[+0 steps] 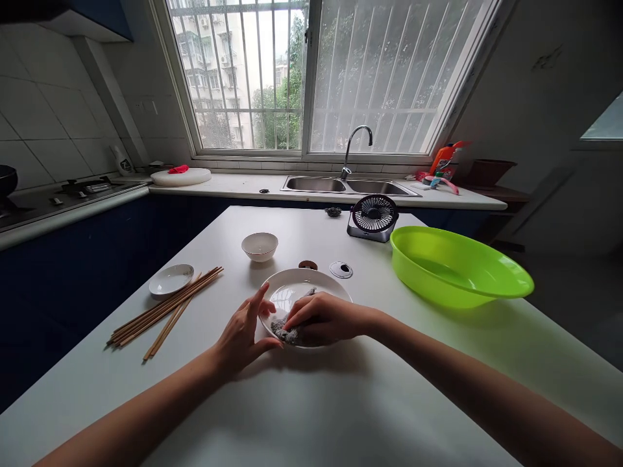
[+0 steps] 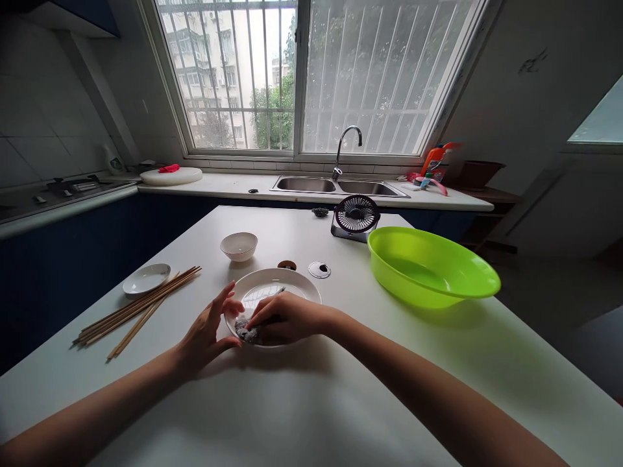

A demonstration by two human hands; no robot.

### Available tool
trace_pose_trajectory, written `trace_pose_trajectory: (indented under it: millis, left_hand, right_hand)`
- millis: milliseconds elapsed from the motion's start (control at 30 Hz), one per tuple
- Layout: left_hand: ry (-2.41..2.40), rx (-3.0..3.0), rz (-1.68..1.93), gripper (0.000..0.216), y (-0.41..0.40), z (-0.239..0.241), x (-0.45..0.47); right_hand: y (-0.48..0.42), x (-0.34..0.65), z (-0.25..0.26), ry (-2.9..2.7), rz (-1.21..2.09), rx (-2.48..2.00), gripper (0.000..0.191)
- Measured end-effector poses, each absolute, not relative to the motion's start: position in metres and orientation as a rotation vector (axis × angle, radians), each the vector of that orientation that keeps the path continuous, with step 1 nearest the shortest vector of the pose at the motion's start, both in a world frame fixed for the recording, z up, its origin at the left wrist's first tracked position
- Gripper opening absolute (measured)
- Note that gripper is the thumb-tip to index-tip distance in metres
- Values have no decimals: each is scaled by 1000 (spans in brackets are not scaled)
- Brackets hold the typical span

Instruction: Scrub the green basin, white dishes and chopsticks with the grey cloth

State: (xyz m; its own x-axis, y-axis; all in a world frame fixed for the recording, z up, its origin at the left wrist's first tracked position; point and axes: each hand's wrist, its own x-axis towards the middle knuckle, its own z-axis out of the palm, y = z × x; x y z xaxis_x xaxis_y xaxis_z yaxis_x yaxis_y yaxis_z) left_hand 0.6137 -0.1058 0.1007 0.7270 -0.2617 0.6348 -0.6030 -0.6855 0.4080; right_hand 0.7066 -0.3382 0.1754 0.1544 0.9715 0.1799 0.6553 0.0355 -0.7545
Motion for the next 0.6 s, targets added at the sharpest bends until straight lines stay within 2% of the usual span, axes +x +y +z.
trace_pose_trajectory:
  millis: [100, 233, 500, 600]
  left_hand:
    - [-687, 2321, 771, 90, -107, 102, 614]
    - [-750, 2308, 827, 66, -109, 104, 615]
    - [-872, 2318, 902, 36, -111, 109, 616]
    - [-891, 2292, 912, 36, -112, 111, 616]
  right_hand:
    - [-348, 707, 180, -1589, 584, -1723, 26]
    - [-361, 707, 187, -1589, 632, -1749, 25]
    - [-382, 708, 199, -1579, 684, -1878, 25]
    - [-389, 712, 201, -1635, 647, -1940, 23]
